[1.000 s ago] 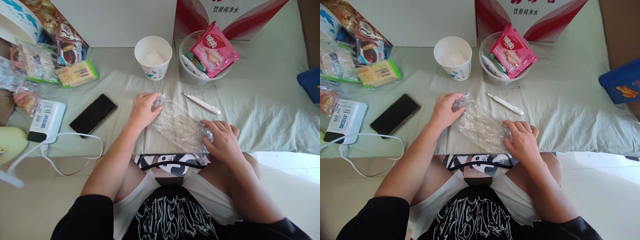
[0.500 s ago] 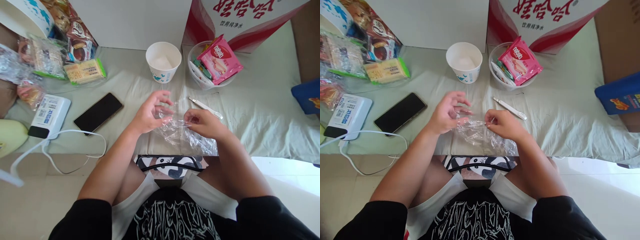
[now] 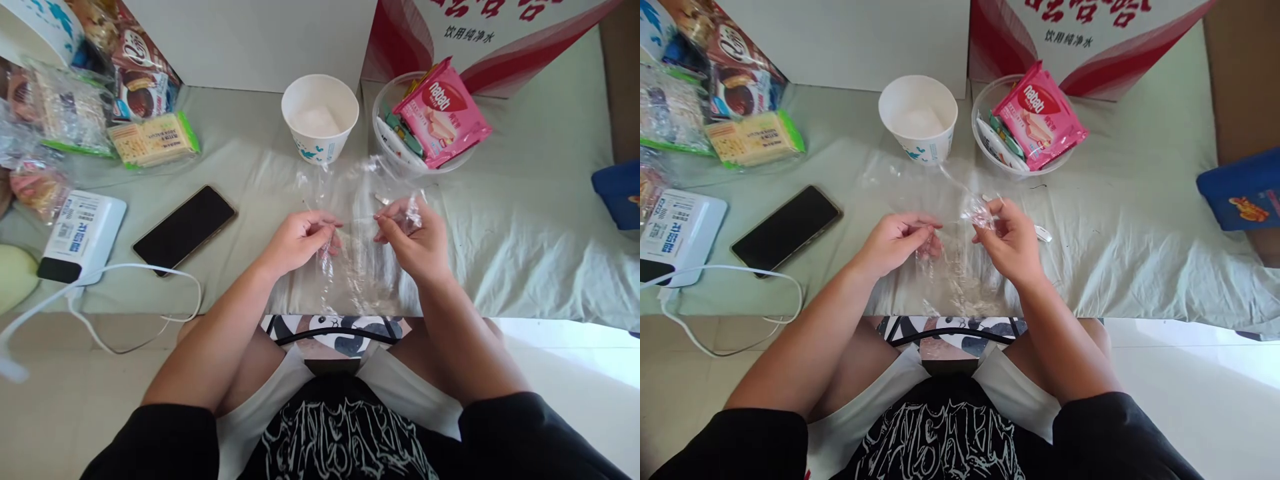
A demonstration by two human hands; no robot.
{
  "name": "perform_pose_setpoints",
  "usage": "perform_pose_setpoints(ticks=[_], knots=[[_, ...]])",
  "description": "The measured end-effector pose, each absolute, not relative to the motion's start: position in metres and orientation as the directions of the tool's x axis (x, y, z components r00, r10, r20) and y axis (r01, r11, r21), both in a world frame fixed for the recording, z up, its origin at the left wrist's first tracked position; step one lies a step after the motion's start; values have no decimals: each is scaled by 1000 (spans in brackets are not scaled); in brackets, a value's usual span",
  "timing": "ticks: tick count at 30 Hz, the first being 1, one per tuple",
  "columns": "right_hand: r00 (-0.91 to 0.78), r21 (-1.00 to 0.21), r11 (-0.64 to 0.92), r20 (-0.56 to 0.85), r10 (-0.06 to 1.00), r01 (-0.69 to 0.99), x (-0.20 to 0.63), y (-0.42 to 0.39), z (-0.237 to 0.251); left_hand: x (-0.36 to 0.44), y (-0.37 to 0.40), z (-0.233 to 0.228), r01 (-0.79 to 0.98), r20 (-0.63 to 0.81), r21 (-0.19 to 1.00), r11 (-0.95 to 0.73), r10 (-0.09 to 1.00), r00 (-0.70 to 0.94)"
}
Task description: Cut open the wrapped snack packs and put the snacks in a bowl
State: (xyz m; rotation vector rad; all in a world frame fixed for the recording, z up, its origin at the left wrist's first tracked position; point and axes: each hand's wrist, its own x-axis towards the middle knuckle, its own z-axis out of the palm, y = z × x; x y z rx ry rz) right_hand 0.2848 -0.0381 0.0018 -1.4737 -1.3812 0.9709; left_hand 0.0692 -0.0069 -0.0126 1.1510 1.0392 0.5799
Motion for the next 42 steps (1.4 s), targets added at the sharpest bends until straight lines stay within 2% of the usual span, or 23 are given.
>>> perform_pose_setpoints(ticks=[4, 9, 15, 20, 25, 28, 31, 34, 37, 40, 42], knots=[[12, -959, 70, 77, 997, 273, 291, -49, -4, 67, -3, -9, 119, -328, 945, 305, 884, 332], [-100, -956, -49, -81, 992, 289, 293, -55, -4, 64, 1, -9, -26, -289, 949, 314, 901, 324], [-73, -996, -13, -20, 997, 88, 293, -54, -7, 55, 6, -17, -194, -143, 951, 241, 899, 414], [-36, -996, -68, -66, 997, -52, 294, -53, -14, 48, 6, -24, -178, -113, 963, 204, 899, 423], [-48, -988, -117, -112, 993, -101, 293, -50, -12, 49, 6, -23, -124, -160, 967, 223, 908, 387], [-59, -972, -213, -207, 976, -105, 294, -48, -13, 50, 7, -17, -117, -296, 924, 365, 874, 385], [-57, -969, -221, -216, 975, -113, 295, -46, -16, 50, 9, -12, -179, -398, 844, 506, 814, 424], [-35, -981, -181, -179, 983, -70, 295, -46, -20, 50, 9, -13, -214, -391, 817, 535, 787, 477], [20, -989, -146, -146, 989, -9, 293, -46, -23, 50, 7, -17, -176, -339, 874, 453, 828, 447], [112, -985, -146, -157, 981, -93, 290, -45, -24, 52, 5, -19, -213, -271, 905, 368, 885, 378], [93, -970, -191, -206, 974, -148, 288, -45, -24, 52, 4, -19, -274, -239, 897, 346, 903, 357]])
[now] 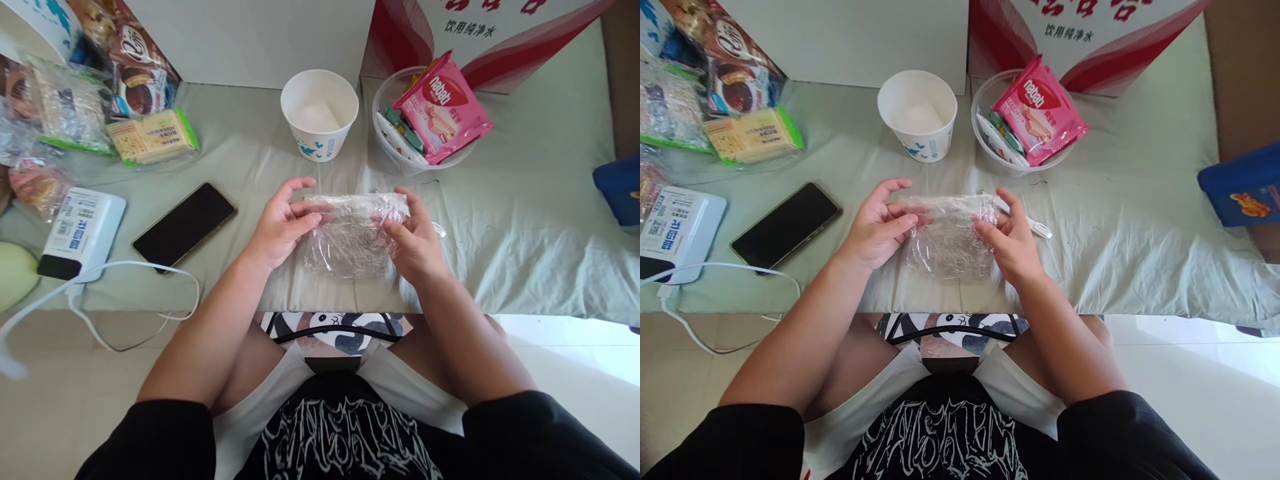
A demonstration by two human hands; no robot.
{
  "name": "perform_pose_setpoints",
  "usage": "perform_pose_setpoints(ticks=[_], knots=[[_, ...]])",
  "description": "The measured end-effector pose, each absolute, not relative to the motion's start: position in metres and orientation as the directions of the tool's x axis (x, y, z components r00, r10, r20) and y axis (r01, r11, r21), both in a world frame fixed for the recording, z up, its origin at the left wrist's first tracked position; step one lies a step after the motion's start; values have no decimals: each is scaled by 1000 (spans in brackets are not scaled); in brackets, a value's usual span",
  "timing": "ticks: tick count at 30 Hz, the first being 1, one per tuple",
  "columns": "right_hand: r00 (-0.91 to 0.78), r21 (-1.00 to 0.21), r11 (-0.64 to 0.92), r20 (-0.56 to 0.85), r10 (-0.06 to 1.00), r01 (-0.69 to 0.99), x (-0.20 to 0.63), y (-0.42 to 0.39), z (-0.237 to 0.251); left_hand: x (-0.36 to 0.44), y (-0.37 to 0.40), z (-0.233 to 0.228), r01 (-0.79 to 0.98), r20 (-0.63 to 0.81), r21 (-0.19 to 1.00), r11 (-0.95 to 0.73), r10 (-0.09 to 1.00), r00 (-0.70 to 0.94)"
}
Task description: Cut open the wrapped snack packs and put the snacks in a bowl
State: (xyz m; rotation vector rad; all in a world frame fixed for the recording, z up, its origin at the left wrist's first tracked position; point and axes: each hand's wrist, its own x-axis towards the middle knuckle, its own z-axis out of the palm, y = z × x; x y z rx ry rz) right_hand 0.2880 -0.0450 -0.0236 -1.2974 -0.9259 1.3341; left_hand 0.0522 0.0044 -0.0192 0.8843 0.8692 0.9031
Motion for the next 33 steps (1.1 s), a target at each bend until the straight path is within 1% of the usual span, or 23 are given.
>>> perform_pose_setpoints(ticks=[1, 3, 5, 6, 8, 10, 12, 14, 16, 18, 21, 23, 25, 26, 27, 29, 31, 32, 33], knots=[[58, -963, -224, -235, 970, -151, 287, -45, -23, 52, 4, -19, -302, -232, 885, 354, 898, 373], [-5, -954, -268, -270, 963, -134, 285, -46, -22, 54, 4, -19, -308, -246, 853, 421, 846, 473], [-12, -956, -262, -263, 965, -132, 284, -47, -19, 55, 2, -19, -229, -290, 837, 498, 757, 586], [-15, -958, -256, -257, 966, -127, 285, -48, -18, 56, 1, -18, -174, -321, 835, 522, 719, 616], [-64, -964, -262, -259, 964, -51, 287, -49, -15, 57, -1, -17, -92, -374, 843, 530, 701, 607], [-121, -962, -261, -270, 955, 83, 289, -49, -13, 57, -3, -15, -40, -404, 859, 511, 723, 561], [-131, -959, -240, -259, 957, 150, 290, -50, -12, 55, -3, -12, 0, -404, 879, 477, 745, 531], [-73, -978, -190, -197, 978, 90, 290, -50, -12, 53, -2, -10, -1, -391, 888, 459, 758, 522], [-9, -994, -112, -112, 994, -2, 290, -50, -11, 52, -1, -8, -69, -370, 879, 471, 767, 524], [3, -998, -43, -43, 999, -48, 291, -50, -10, 51, 1, -8, -156, -354, 854, 496, 774, 526], [-42, -1000, -22, -22, 999, -8, 296, -51, -7, 51, 5, -8, -251, -313, 834, 492, 795, 519], [-57, -997, -14, -18, 998, 71, 298, -51, -6, 52, 6, -9, -241, -282, 865, 440, 824, 491], [-70, -984, -22, -35, 997, 176, 299, -50, -8, 52, 5, -10, -168, -252, 919, 356, 860, 444], [-62, -977, -43, -57, 996, 207, 298, -50, -9, 53, 4, -11, -125, -235, 942, 313, 876, 421], [-44, -976, -74, -85, 995, 204, 296, -49, -11, 53, 3, -11, -88, -220, 956, 278, 887, 406], [-14, -982, -155, -158, 987, 103, 292, -48, -14, 54, 2, -13, -56, -191, 971, 231, 899, 394], [-39, -973, -231, -230, 972, -10, 288, -47, -16, 55, 3, -16, -51, -155, 981, 189, 911, 382], [-55, -967, -254, -253, 966, -20, 287, -47, -17, 56, 3, -17, -53, -124, 987, 153, 926, 357], [-52, -965, -261, -261, 964, 7, 286, -48, -16, 56, 4, -19, -52, -81, 993, 102, 949, 305]])
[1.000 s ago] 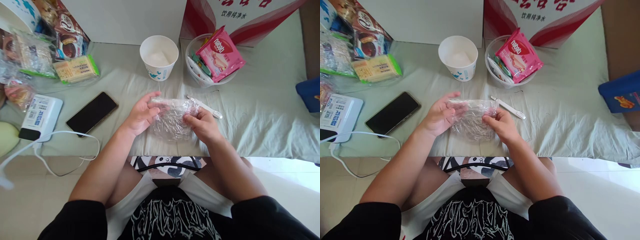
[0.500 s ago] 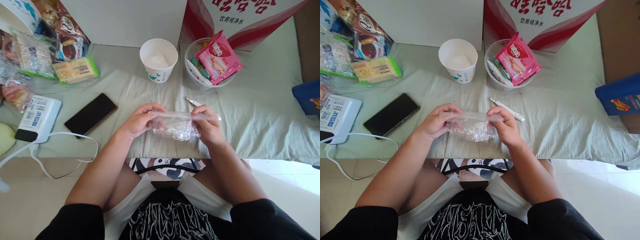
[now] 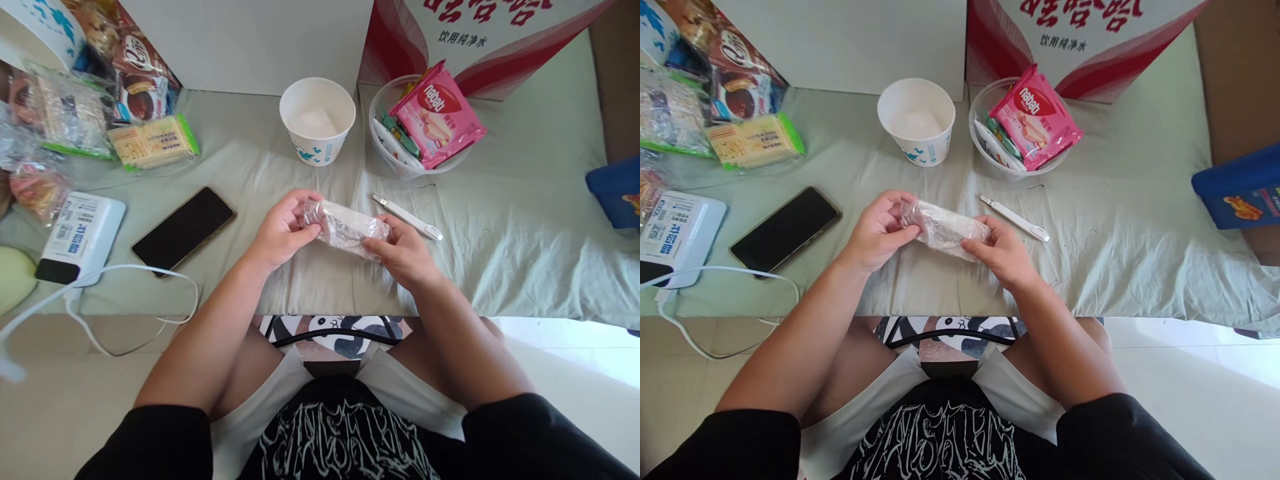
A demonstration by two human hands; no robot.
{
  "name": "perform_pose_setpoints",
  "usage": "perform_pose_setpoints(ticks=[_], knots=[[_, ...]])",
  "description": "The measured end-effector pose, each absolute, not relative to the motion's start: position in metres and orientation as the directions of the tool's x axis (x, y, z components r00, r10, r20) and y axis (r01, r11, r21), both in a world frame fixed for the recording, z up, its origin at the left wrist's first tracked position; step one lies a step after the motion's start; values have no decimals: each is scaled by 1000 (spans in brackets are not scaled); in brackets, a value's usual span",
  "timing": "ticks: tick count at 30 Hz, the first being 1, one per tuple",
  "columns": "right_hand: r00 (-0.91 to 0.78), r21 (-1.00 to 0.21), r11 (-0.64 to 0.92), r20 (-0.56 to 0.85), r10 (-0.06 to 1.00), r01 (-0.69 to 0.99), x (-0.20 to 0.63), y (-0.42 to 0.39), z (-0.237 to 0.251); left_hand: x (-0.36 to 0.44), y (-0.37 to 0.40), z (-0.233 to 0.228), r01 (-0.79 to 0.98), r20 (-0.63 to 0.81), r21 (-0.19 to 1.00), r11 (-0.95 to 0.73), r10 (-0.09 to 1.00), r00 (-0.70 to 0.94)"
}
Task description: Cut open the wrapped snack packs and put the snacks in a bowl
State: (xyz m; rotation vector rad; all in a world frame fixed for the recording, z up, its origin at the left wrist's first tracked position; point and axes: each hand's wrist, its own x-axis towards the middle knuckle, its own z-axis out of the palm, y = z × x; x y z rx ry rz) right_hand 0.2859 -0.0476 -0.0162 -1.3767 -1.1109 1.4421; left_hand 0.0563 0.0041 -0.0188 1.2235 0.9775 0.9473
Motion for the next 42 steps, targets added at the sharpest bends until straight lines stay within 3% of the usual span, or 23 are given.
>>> perform_pose_setpoints(ticks=[2, 5, 7, 9, 11, 14, 16, 20, 25, 27, 31, 34, 37, 39, 42], knots=[[37, -968, -212, -208, 977, 131, 284, -50, -14, 58, 4, -21, -11, 37, 999, -36, 992, 124], [199, -938, -22, 51, 979, 346, 278, -55, -7, 63, -3, -23, 119, 176, 978, -171, 984, -33], [166, -898, 135, 222, 961, 419, 272, -61, -3, 68, -11, -23, 136, 165, 975, -178, 981, 104], [31, -882, 266, 301, 953, 390, 265, -67, -1, 73, -20, -23, 68, 122, 986, -149, 944, 308], [-105, -914, 284, 265, 959, 289, 260, -72, 0, 77, -26, -22, -27, 83, 996, -80, 878, 472], [-193, -974, 156, 123, 974, 167, 259, -76, -2, 79, -28, -20, -99, 22, 994, 44, 813, 581], [-141, -981, 87, 62, 988, 174, 261, -74, -4, 79, -25, -19, -107, -6, 991, 80, 828, 561], [123, -970, 39, 70, 990, 241, 265, -67, -7, 78, -21, -22, -143, -16, 985, 99, 871, 490], [-5, -977, -46, -48, 999, 210, 269, -61, -6, 79, -22, -26, -172, -82, 966, 192, 861, 502], [27, -959, -84, -79, 996, 269, 272, -62, -3, 79, -21, -25, -185, -97, 963, 197, 891, 443], [130, -913, -27, 29, 991, 408, 276, -56, 11, 73, -14, -18, -230, -127, 952, 204, 942, 310], [97, -841, 123, 203, 974, 528, 273, -29, 36, 67, -8, -12, -246, -148, 946, 213, 955, 257], [0, -680, 246, 340, 940, 691, 260, 27, 64, 62, -5, -5, -271, -141, 940, 207, 959, 244], [-81, -552, 272, 345, 935, 788, 246, 76, 71, 60, -5, -1, -292, -140, 931, 218, 954, 266], [-191, -413, 252, 184, 964, 875, 223, 148, 58, 57, -6, 2, -313, -141, 920, 237, 943, 301]])
